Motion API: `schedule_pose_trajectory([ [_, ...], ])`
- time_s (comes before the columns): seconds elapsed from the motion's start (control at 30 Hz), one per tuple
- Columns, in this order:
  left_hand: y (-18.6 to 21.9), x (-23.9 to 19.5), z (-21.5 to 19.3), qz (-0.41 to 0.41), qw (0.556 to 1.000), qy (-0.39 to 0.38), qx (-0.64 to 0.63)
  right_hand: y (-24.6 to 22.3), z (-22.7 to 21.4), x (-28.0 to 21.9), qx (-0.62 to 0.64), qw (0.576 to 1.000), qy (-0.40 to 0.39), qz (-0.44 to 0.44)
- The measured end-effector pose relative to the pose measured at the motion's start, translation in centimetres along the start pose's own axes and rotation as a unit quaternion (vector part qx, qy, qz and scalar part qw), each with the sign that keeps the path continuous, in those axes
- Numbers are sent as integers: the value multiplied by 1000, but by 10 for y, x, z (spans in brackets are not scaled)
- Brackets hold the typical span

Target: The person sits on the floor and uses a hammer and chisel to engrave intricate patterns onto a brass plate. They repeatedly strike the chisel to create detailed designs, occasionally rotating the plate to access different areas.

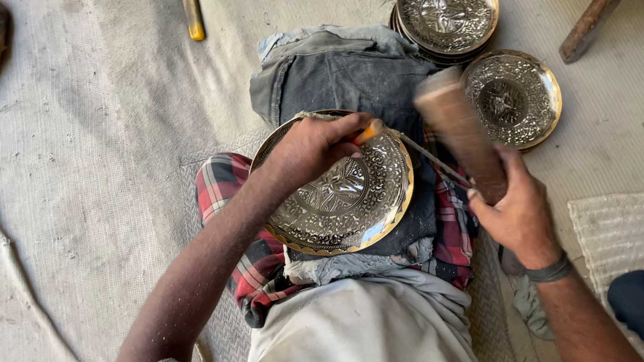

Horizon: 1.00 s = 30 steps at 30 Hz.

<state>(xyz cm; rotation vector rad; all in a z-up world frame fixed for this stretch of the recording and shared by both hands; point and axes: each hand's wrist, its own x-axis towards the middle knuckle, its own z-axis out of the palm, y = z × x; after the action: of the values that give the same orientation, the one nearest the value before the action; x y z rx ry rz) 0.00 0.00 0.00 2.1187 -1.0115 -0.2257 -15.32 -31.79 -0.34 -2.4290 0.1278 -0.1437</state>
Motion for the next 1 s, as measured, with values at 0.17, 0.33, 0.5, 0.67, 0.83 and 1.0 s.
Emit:
schedule_pose_trajectory([
  [0.17,4,-3,-4,23,1000,6,-17,-9,3,-5,19,1000,-15,-15],
  [0.33,4,-2,-6,31,999,1,-10,-11,4,-4,-67,997,4,-39],
  [0.5,5,-5,-5,17,1000,-12,12,-9,1,-5,-137,986,20,-89],
  [0.67,-3,-1,-1,45,999,-27,11,-9,6,-8,-65,998,-15,-7],
  [0.83,-13,-3,5,36,999,-26,16,-10,11,-12,9,1000,10,-21],
  [1.0,-15,-5,0,56,998,-18,17,-16,13,-6,98,994,23,-35],
])
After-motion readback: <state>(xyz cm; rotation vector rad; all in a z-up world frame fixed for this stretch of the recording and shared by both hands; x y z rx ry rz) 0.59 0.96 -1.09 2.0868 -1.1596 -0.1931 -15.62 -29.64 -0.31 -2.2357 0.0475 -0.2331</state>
